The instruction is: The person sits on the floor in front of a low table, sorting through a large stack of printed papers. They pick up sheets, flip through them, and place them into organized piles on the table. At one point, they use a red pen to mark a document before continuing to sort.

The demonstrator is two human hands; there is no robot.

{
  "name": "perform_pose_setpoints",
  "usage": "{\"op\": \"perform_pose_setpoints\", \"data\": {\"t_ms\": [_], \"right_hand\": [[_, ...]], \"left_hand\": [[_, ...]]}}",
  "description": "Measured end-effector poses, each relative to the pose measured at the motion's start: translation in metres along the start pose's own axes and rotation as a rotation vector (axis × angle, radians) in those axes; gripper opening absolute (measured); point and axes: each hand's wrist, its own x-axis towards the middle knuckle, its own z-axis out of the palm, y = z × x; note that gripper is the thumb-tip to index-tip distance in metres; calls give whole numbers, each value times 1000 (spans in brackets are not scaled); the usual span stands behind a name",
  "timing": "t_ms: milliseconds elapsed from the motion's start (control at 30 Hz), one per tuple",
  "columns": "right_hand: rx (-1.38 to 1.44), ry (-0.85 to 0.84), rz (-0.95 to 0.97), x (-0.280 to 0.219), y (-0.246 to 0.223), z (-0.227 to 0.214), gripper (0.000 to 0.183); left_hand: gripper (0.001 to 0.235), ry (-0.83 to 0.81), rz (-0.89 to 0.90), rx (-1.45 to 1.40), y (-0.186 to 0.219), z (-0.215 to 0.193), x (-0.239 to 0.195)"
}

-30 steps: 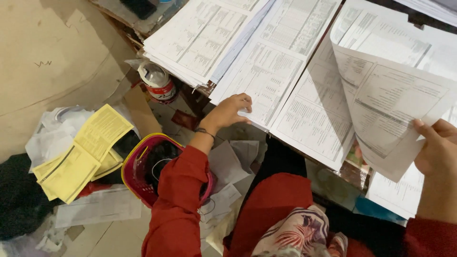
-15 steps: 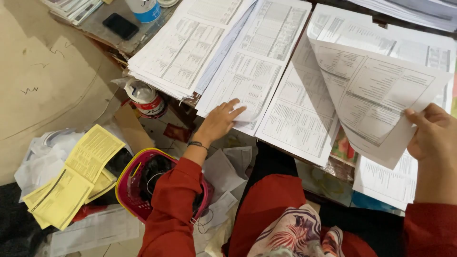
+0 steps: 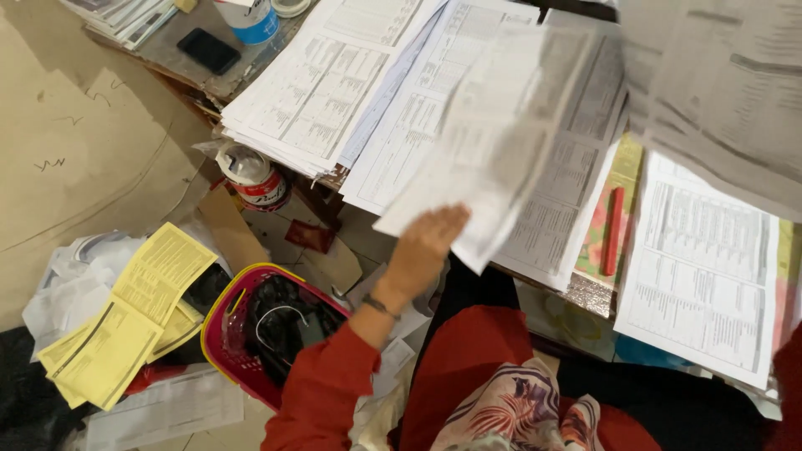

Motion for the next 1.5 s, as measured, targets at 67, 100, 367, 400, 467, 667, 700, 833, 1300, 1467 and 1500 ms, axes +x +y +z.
{"op": "perform_pose_setpoints", "data": {"t_ms": [67, 100, 367, 400, 467, 667, 700, 833, 1300, 1467, 1500], "right_hand": [[194, -3, -90, 3, 10, -24, 46], [292, -7, -136, 5, -2, -31, 47], [1084, -10, -495, 108, -92, -452, 60], [1082, -14, -488, 95, -109, -459, 60], [1126, -132, -456, 71, -142, -473, 52], [1161, -220, -499, 79, -154, -539, 50], [1156, -220, -491, 84, -154, -548, 50], [1445, -578, -416, 112, -125, -599, 76], [1538, -551, 512, 14, 6, -348, 26], [1665, -1032, 913, 48, 114, -362, 65], [1664, -1024, 922, 46, 116, -358, 65]], "left_hand": [[43, -39, -9, -44, 24, 11, -19], [43, -41, -5, -47, 34, 7, -23], [82, 39, -362, -142, 75, -31, -43], [82, 36, -357, -144, 76, -27, -52], [97, 368, -947, -646, 78, -20, -70], [68, 369, -1593, -1886, 62, 31, -90], [68, 360, -1586, -1889, 65, 22, -76], [76, 367, -1542, -1727, 88, -18, -29], [26, 262, -1339, -1265, -51, -58, -101], [44, -10, -1282, -1414, -112, -120, -110], [44, -16, -1273, -1416, -116, -119, -99]]}}
